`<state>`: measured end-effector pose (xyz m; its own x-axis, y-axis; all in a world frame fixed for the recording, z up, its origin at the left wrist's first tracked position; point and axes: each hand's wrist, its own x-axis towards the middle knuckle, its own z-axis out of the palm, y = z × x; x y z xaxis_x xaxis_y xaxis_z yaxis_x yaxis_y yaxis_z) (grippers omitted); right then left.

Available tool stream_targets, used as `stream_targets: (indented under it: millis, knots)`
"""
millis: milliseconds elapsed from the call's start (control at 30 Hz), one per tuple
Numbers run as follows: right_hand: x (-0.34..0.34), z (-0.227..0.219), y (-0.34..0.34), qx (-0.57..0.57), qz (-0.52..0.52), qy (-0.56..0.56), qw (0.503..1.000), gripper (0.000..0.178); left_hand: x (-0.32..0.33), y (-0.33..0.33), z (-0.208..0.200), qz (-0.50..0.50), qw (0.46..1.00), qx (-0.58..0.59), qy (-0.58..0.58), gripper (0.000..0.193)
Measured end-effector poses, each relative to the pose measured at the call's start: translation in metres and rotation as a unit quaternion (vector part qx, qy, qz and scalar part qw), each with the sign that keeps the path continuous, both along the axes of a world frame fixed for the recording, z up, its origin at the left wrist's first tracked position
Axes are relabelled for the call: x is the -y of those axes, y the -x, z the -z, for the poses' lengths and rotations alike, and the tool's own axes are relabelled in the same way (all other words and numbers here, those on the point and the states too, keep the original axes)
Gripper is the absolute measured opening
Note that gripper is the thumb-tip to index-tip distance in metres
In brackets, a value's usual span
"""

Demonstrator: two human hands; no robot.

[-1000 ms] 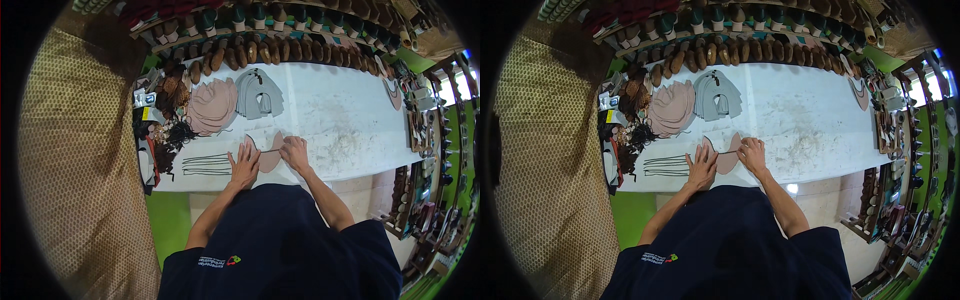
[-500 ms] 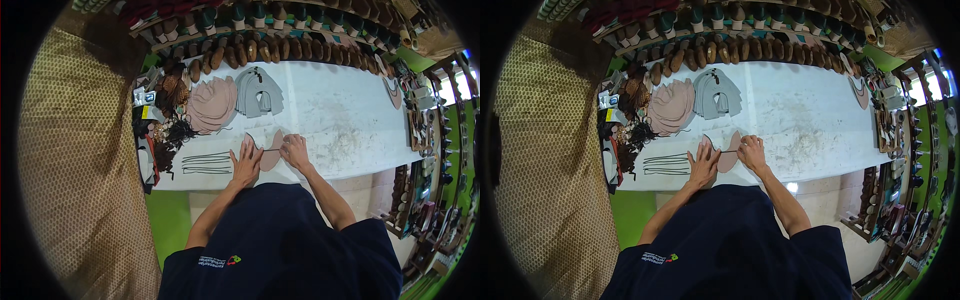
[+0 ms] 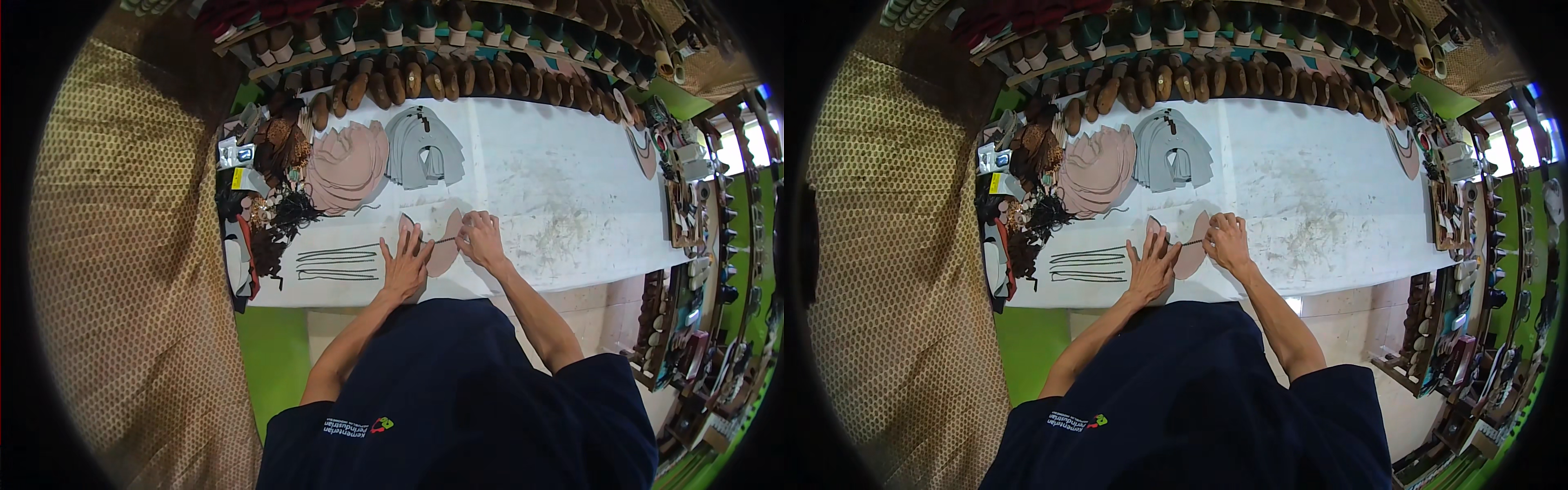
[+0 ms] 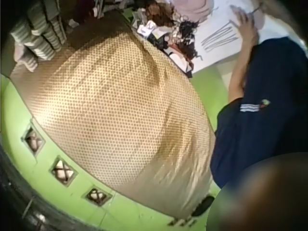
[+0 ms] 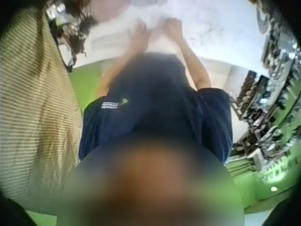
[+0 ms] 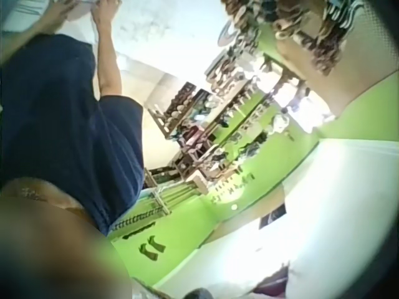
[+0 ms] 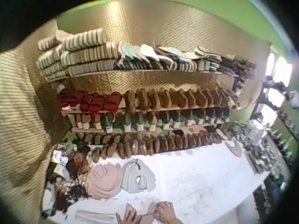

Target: Assembling and organizing leather shoe upper components on a workbench.

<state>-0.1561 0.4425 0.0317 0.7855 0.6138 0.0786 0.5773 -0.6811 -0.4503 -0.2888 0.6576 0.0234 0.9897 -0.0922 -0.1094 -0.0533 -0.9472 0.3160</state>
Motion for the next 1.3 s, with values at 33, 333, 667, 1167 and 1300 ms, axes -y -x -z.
stream_targets:
  millis: [33,333,667,1167,1300]
  knots:
    - [0.001,0.002,-0.001,0.000,0.001,0.000,1.000,0.015,0.001,-0.001,-0.002,0.001,1.000,0.000,0.000,0.067]
    - [-0.006,-0.001,-0.007,0.032,0.003,-0.024,0.999,0.013,0.006,-0.001,-0.001,0.004,1.000,-0.018,-0.006,0.069]
    - [-0.013,0.000,-0.012,0.024,-0.009,-0.004,1.000,0.014,0.008,-0.003,0.003,-0.001,1.000,-0.012,0.002,0.072]
    - [-0.019,0.004,-0.023,0.028,-0.018,-0.004,0.999,0.014,0.015,-0.002,0.007,0.013,1.000,-0.003,-0.023,0.069]
    - [-0.020,0.005,-0.024,0.028,-0.020,0.003,0.999,0.015,0.017,-0.011,-0.002,0.018,0.999,-0.009,-0.033,0.065]
